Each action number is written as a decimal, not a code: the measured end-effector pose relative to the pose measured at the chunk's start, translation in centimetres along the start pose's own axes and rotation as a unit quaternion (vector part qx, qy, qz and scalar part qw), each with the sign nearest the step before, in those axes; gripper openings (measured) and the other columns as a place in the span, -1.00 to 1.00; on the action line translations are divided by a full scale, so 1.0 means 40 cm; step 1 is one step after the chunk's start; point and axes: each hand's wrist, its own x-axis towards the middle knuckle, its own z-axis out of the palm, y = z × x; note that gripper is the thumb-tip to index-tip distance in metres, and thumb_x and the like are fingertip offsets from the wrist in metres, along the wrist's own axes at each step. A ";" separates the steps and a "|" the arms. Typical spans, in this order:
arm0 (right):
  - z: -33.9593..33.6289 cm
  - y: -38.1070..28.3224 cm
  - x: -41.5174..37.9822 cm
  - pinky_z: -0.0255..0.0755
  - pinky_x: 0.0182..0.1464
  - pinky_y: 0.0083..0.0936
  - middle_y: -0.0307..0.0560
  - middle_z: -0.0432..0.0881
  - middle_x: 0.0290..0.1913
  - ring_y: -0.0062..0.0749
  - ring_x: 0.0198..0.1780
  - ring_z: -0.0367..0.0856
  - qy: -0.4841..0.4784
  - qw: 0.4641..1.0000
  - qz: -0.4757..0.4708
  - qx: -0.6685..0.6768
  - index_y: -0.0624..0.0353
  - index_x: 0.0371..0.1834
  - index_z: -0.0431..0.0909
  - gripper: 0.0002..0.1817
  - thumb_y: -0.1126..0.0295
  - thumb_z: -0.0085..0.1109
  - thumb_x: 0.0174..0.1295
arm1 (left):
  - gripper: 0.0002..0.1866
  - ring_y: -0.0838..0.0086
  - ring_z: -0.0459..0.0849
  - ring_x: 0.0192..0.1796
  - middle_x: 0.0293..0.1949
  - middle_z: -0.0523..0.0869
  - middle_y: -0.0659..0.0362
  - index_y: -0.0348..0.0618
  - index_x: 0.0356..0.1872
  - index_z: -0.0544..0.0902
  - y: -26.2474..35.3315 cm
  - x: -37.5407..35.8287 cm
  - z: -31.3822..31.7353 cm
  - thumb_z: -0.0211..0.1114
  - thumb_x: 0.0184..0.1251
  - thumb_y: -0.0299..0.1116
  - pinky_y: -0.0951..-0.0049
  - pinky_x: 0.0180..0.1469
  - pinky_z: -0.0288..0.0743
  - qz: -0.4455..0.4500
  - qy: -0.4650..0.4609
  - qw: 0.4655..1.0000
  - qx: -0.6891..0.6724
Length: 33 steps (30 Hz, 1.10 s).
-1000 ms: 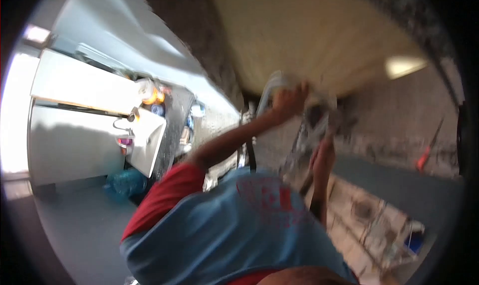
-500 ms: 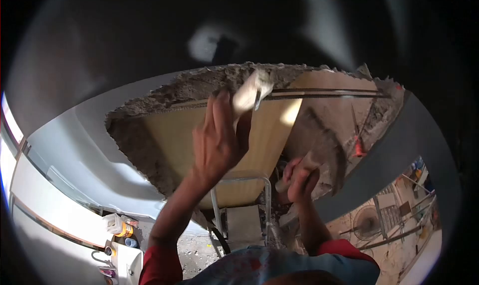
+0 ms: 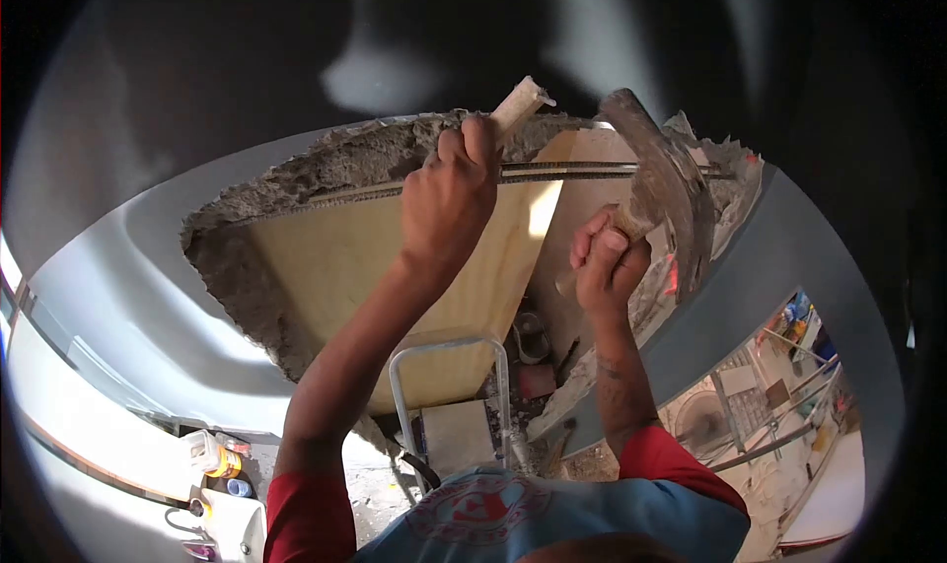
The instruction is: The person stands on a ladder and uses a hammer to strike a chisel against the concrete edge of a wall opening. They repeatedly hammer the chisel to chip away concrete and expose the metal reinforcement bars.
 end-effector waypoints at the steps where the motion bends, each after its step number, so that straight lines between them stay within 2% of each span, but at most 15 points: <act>1: 0.003 0.008 0.000 0.19 -0.58 -0.66 -0.27 0.34 -0.61 -0.65 -0.63 0.31 -0.002 1.000 0.000 0.000 0.18 -0.42 0.36 -0.50 -0.05 -0.12 0.48 | -0.75 0.11 0.71 -0.50 -0.39 0.61 0.02 -0.17 -0.12 0.39 -0.004 0.000 0.003 0.21 0.39 -0.26 0.18 -0.59 0.59 0.002 0.008 1.000 -0.015; 4: 0.008 0.028 0.014 0.20 -0.58 -0.64 -0.27 0.34 -0.62 -0.64 -0.63 0.30 0.001 0.999 0.028 -0.044 0.17 -0.47 0.34 -0.51 -0.01 -0.12 0.49 | -0.75 0.12 0.72 -0.47 -0.38 0.61 0.04 -0.18 -0.11 0.39 -0.007 -0.004 0.003 0.22 0.39 -0.28 0.19 -0.59 0.59 0.005 -0.009 1.000 -0.003; 6: -0.011 0.045 0.039 0.20 -0.59 -0.63 -0.27 0.32 -0.63 -0.63 -0.64 0.30 -0.020 0.948 -0.039 -0.316 0.16 -0.46 0.33 -0.53 0.01 -0.13 0.50 | -0.75 0.16 0.73 -0.47 -0.38 0.60 0.06 -0.18 -0.11 0.39 -0.010 -0.003 0.001 0.21 0.39 -0.27 0.23 -0.59 0.60 0.009 -0.004 1.000 -0.007; 7: -0.011 0.038 0.023 0.20 -0.59 -0.63 -0.27 0.32 -0.63 -0.63 -0.64 0.30 -0.023 0.948 -0.038 -0.316 0.16 -0.46 0.33 -0.53 0.01 -0.13 0.50 | -0.74 0.19 0.73 -0.46 -0.39 0.59 0.08 -0.17 -0.11 0.39 -0.015 -0.003 0.001 0.21 0.39 -0.26 0.26 -0.59 0.60 0.019 0.007 1.000 -0.007; 10: -0.014 0.014 -0.016 0.23 -0.58 -0.63 -0.28 0.36 -0.61 -0.62 -0.60 0.37 0.031 0.994 0.093 0.053 0.17 -0.41 0.40 -0.60 0.07 -0.03 0.47 | -0.76 0.29 0.73 -0.47 -0.43 0.55 0.13 -0.16 -0.11 0.39 -0.010 -0.005 0.016 0.19 0.40 -0.24 0.32 -0.60 0.61 0.017 0.026 0.995 0.094; 14: -0.027 0.052 -0.009 0.29 -0.54 -0.63 -0.26 0.41 -0.54 -0.62 -0.56 0.39 0.022 1.000 0.001 -0.001 0.18 -0.31 0.41 -0.64 0.09 -0.04 0.46 | -0.79 0.35 0.72 -0.49 -0.46 0.52 0.17 -0.15 -0.13 0.40 -0.008 -0.004 0.018 0.15 0.43 -0.25 0.36 -0.61 0.61 0.024 0.045 0.991 0.121; 15: -0.025 0.058 0.001 0.18 -0.62 -0.64 -0.25 0.32 -0.63 -0.61 -0.64 0.31 0.015 0.988 0.056 -0.143 0.18 -0.45 0.31 -0.50 -0.03 -0.11 0.48 | -0.79 0.35 0.72 -0.49 -0.46 0.52 0.17 -0.15 -0.13 0.40 -0.008 -0.005 0.016 0.15 0.43 -0.25 0.36 -0.61 0.61 0.023 0.040 0.992 0.118; 19: -0.031 0.029 0.046 0.17 -0.62 -0.65 -0.24 0.33 -0.62 -0.61 -0.63 0.32 0.025 0.984 0.046 -0.168 0.19 -0.44 0.33 -0.52 0.01 -0.10 0.48 | -0.79 0.34 0.72 -0.48 -0.45 0.52 0.16 -0.17 -0.13 0.41 -0.012 -0.007 0.012 0.15 0.43 -0.26 0.36 -0.59 0.61 0.034 0.028 0.991 0.124; 22: -0.028 0.018 0.040 0.36 -0.45 -0.56 -0.22 0.49 -0.47 -0.52 -0.53 0.46 0.042 0.989 -0.077 0.119 0.24 -0.20 0.47 -0.59 0.04 0.01 0.46 | -0.79 0.33 0.72 -0.48 -0.45 0.52 0.15 -0.18 -0.12 0.41 -0.014 -0.002 0.010 0.15 0.43 -0.27 0.36 -0.58 0.61 0.035 0.025 0.993 0.113; 24: -0.020 0.029 0.042 0.33 -0.52 -0.56 -0.22 0.47 -0.52 -0.51 -0.57 0.45 0.047 0.993 -0.066 0.091 0.24 -0.28 0.45 -0.55 -0.01 0.03 0.44 | -0.78 0.32 0.72 -0.48 -0.45 0.52 0.15 -0.18 -0.12 0.41 -0.015 -0.007 0.012 0.15 0.43 -0.27 0.35 -0.58 0.62 0.031 0.020 0.994 0.106; 26: -0.027 0.042 0.077 0.32 -0.57 -0.51 -0.15 0.40 -0.53 -0.44 -0.56 0.40 -0.060 0.950 0.002 -0.306 0.21 -0.46 0.36 -0.54 0.03 0.03 0.44 | -0.79 0.31 0.72 -0.49 -0.46 0.52 0.15 -0.18 -0.14 0.40 -0.018 -0.011 0.018 0.15 0.43 -0.27 0.34 -0.58 0.61 0.036 0.023 0.993 0.110; 28: -0.033 0.048 0.060 0.30 -0.58 -0.52 -0.15 0.38 -0.57 -0.47 -0.56 0.41 -0.027 0.941 -0.107 -0.319 0.21 -0.46 0.38 -0.55 0.05 0.00 0.45 | -0.80 0.30 0.71 -0.51 -0.46 0.52 0.14 -0.17 -0.15 0.40 -0.011 -0.028 0.008 0.15 0.43 -0.27 0.34 -0.59 0.61 0.034 0.014 0.994 0.101; 30: -0.042 0.026 0.025 0.29 -0.59 -0.51 -0.15 0.38 -0.58 -0.46 -0.59 0.38 -0.008 0.997 0.057 -0.055 0.20 -0.41 0.37 -0.55 0.02 -0.06 0.47 | -0.81 0.30 0.71 -0.52 -0.46 0.52 0.14 -0.16 -0.17 0.39 -0.019 0.004 0.011 0.15 0.43 -0.28 0.34 -0.59 0.61 0.025 0.035 0.994 0.103; 32: -0.010 -0.010 -0.009 0.28 -0.59 -0.52 -0.18 0.36 -0.58 -0.48 -0.62 0.33 0.022 0.999 0.029 -0.027 0.20 -0.35 0.35 -0.46 -0.13 -0.13 0.46 | -0.83 0.30 0.70 -0.54 -0.47 0.52 0.13 -0.15 -0.20 0.39 -0.003 -0.013 0.018 0.14 0.43 -0.29 0.34 -0.60 0.60 0.006 0.035 0.997 0.071; 33: -0.001 0.005 -0.021 0.29 -0.60 -0.52 -0.19 0.35 -0.58 -0.49 -0.63 0.31 0.020 0.996 -0.087 0.030 0.20 -0.34 0.34 -0.45 -0.15 -0.13 0.46 | -0.84 0.30 0.70 -0.54 -0.47 0.52 0.13 -0.15 -0.20 0.38 0.006 -0.016 0.026 0.13 0.43 -0.31 0.34 -0.61 0.59 -0.005 0.039 0.996 0.080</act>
